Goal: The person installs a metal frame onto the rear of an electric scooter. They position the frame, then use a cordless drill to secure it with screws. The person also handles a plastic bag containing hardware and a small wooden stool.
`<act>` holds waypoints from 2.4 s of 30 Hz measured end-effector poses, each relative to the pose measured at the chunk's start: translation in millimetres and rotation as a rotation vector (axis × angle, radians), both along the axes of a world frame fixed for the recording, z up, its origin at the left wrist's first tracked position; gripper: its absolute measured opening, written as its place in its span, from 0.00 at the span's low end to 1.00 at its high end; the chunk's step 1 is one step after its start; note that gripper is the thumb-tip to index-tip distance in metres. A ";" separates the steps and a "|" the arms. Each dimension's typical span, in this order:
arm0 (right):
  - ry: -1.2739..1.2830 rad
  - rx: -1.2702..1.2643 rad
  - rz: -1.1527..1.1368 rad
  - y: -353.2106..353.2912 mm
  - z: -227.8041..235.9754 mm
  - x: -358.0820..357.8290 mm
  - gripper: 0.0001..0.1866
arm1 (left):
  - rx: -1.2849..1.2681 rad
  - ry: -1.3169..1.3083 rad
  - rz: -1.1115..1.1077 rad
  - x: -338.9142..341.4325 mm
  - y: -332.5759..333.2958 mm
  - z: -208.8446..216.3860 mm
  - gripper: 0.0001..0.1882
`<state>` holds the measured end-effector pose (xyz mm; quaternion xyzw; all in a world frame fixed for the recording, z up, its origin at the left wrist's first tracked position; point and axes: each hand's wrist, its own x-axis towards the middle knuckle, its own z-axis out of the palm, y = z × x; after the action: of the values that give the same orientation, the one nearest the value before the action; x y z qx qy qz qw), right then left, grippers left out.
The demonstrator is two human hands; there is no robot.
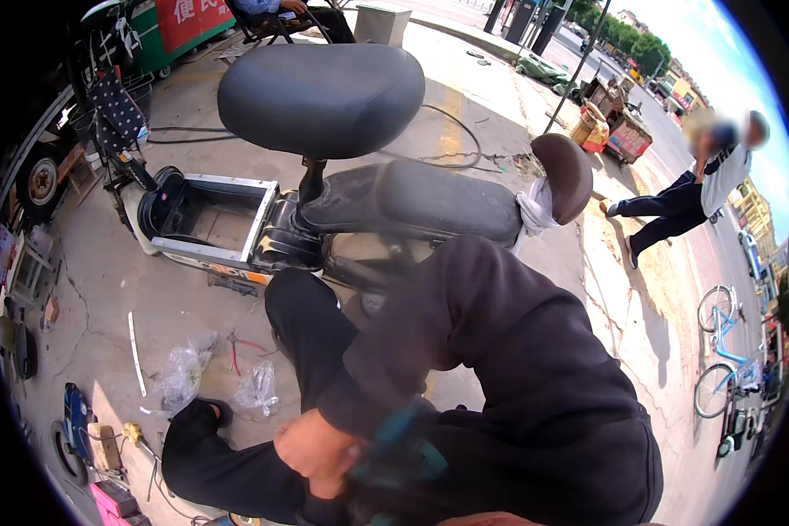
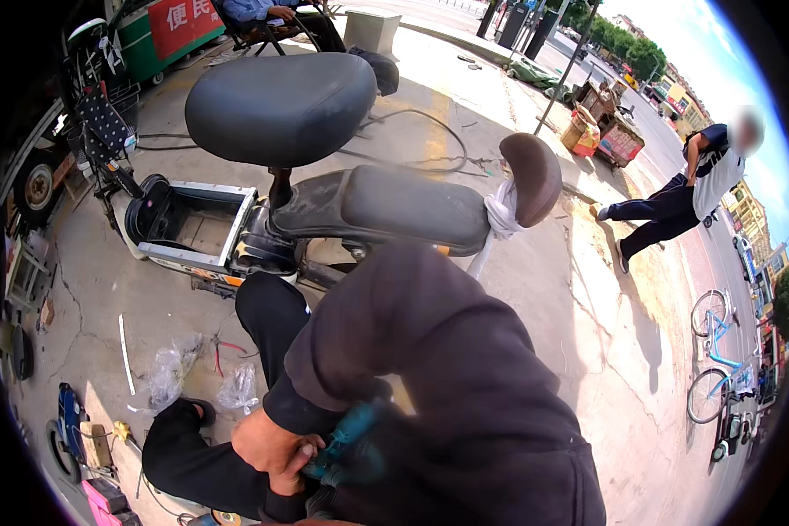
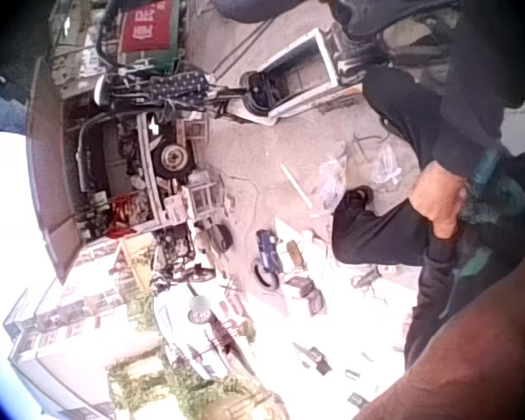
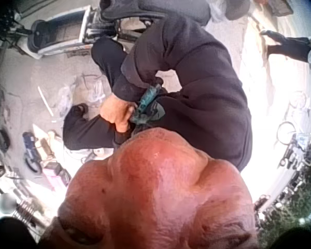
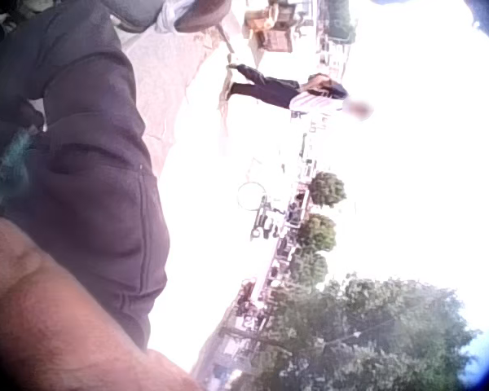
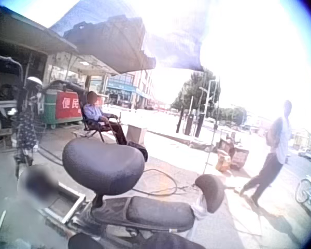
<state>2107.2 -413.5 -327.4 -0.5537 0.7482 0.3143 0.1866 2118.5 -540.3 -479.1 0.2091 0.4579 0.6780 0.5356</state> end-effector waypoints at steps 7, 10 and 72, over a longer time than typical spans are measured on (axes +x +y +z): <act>0.044 -0.087 -0.097 5.0 -26.1 -15.6 0.14 | -0.119 -0.179 0.116 2.1 19.0 57.8 0.05; 0.118 -0.506 -0.006 47.1 -21.4 -26.2 0.06 | -0.065 -0.219 0.190 -4.5 33.3 64.0 0.07; -1.081 -2.408 -2.111 163.5 -52.2 -117.5 0.16 | -1.276 1.042 -0.346 -234.1 58.6 -190.5 0.30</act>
<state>1989.7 -250.0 -379.6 -0.2980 -0.4176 0.8581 -0.0186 1884.3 -481.8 -669.6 0.2197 0.9036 0.0140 0.3675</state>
